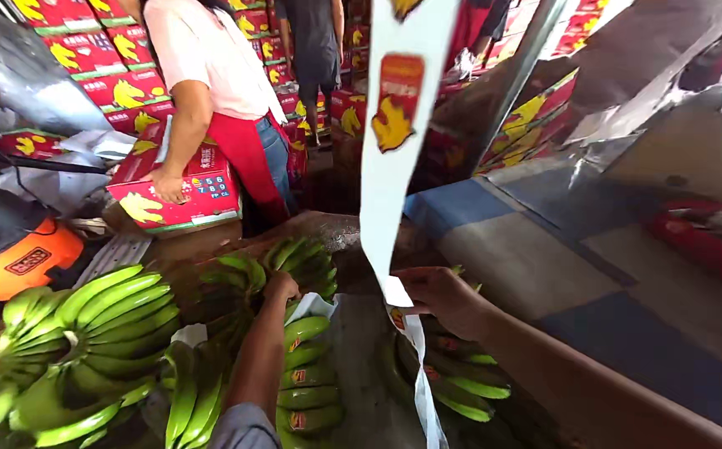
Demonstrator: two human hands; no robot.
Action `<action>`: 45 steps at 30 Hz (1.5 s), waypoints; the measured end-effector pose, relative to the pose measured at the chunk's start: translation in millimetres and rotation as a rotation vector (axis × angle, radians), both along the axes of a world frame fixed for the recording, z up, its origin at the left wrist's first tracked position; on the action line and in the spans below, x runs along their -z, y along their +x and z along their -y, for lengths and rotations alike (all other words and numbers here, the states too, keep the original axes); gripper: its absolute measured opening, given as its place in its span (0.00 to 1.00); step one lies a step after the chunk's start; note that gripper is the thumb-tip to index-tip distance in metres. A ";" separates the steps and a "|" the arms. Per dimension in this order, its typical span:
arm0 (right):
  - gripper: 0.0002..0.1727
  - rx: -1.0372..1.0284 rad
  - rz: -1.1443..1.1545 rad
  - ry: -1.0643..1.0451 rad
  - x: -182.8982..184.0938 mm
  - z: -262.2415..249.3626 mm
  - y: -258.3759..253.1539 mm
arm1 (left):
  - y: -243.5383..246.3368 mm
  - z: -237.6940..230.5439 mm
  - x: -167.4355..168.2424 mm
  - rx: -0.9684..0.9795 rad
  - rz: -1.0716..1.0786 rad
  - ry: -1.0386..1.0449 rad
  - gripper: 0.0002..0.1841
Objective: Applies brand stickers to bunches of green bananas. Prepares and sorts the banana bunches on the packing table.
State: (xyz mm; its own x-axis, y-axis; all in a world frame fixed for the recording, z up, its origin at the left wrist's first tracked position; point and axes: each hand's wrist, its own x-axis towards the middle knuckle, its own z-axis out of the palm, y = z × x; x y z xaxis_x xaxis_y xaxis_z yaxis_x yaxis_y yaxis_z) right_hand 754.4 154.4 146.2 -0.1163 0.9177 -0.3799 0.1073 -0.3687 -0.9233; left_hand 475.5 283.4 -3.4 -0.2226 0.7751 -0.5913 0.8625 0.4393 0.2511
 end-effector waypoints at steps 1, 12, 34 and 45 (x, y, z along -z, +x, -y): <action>0.11 0.006 -0.005 -0.008 4.0 -1.5 -2.9 | 3.6 1.6 -4.3 0.050 -0.041 -0.013 0.25; 0.16 -0.056 0.000 -0.034 36.7 -6.2 -13.5 | 7.6 7.7 -20.4 0.151 -0.075 -0.035 0.18; 0.11 0.225 -0.114 -0.053 44.7 -9.3 -23.3 | 41.2 30.9 -59.5 0.428 0.558 0.585 0.16; 0.12 0.382 -0.243 -0.099 63.1 0.8 -24.5 | 93.0 104.0 -48.1 0.838 0.578 1.178 0.06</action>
